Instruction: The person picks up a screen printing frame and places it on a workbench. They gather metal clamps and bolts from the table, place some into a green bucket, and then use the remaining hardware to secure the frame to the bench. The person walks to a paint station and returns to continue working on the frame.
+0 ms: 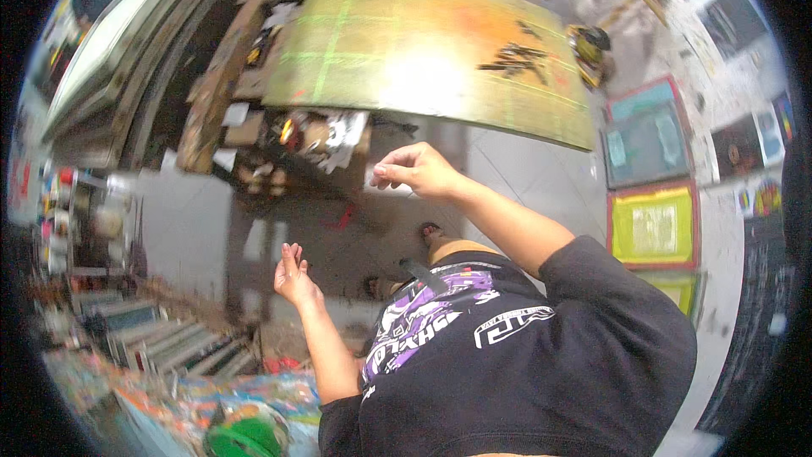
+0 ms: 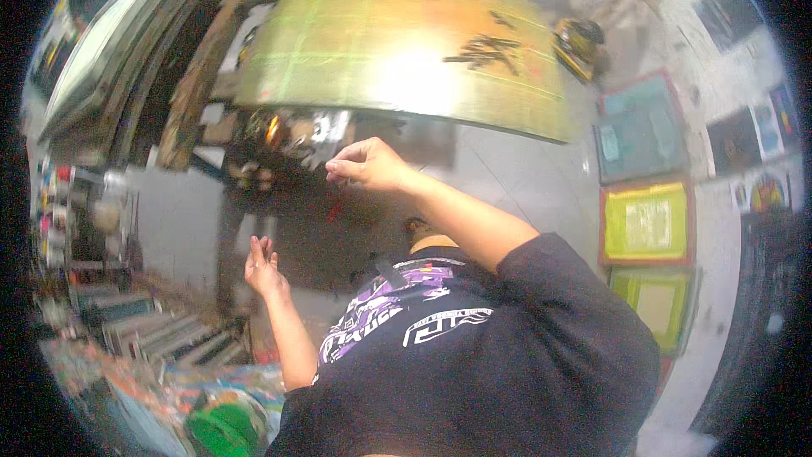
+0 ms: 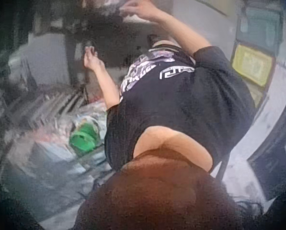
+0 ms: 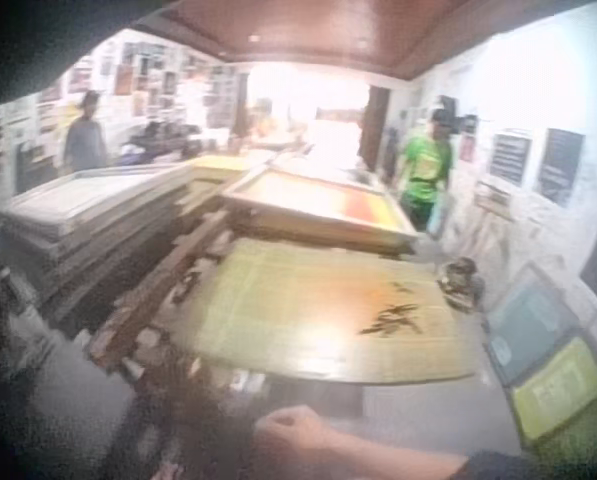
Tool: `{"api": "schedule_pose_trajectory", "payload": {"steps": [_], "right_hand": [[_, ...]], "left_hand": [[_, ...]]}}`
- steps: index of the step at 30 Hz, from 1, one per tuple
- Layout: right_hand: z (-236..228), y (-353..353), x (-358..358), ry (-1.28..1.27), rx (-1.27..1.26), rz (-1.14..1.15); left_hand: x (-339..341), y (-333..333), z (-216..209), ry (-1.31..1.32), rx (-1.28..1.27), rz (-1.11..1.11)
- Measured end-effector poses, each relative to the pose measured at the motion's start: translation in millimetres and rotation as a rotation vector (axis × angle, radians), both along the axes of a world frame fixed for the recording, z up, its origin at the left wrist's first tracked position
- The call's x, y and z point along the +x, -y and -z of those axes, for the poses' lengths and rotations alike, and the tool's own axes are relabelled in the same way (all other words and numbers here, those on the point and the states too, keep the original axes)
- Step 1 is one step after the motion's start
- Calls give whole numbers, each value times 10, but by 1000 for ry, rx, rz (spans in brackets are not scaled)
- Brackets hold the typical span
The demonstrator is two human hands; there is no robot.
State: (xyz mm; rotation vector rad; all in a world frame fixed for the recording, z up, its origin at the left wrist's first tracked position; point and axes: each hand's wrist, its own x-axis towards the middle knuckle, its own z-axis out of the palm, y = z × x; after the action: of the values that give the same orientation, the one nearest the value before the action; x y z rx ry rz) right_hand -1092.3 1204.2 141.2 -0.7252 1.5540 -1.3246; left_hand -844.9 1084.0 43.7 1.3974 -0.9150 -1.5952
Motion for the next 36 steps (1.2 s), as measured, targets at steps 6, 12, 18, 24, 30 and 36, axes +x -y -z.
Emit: {"api": "schedule_pose_trajectory", "payload": {"steps": [6,12,18,24,30,36], "right_hand": [[-727,-1412,-1296,-347,-201,307],[-542,-1882,-3242,-927,296,482],[-242,-1387,-3724,-1211,439,297],[-130,-1351,-3570,-1173,170,187],[-170,-1378,-3540,-1194,52,-1],[-207,-1360,-3324,-1317,-24,-88]], "left_hand": [[-1367,-476,-476,-18,-501,371],[-2879,-1134,-1025,71,-1032,686],[-3799,-1350,-1084,495,-1191,756],[-3956,-1383,-1064,553,-1124,807],[-4050,-1396,-1008,461,-1068,763],[-3808,-1333,-1107,425,-1119,752]]}}
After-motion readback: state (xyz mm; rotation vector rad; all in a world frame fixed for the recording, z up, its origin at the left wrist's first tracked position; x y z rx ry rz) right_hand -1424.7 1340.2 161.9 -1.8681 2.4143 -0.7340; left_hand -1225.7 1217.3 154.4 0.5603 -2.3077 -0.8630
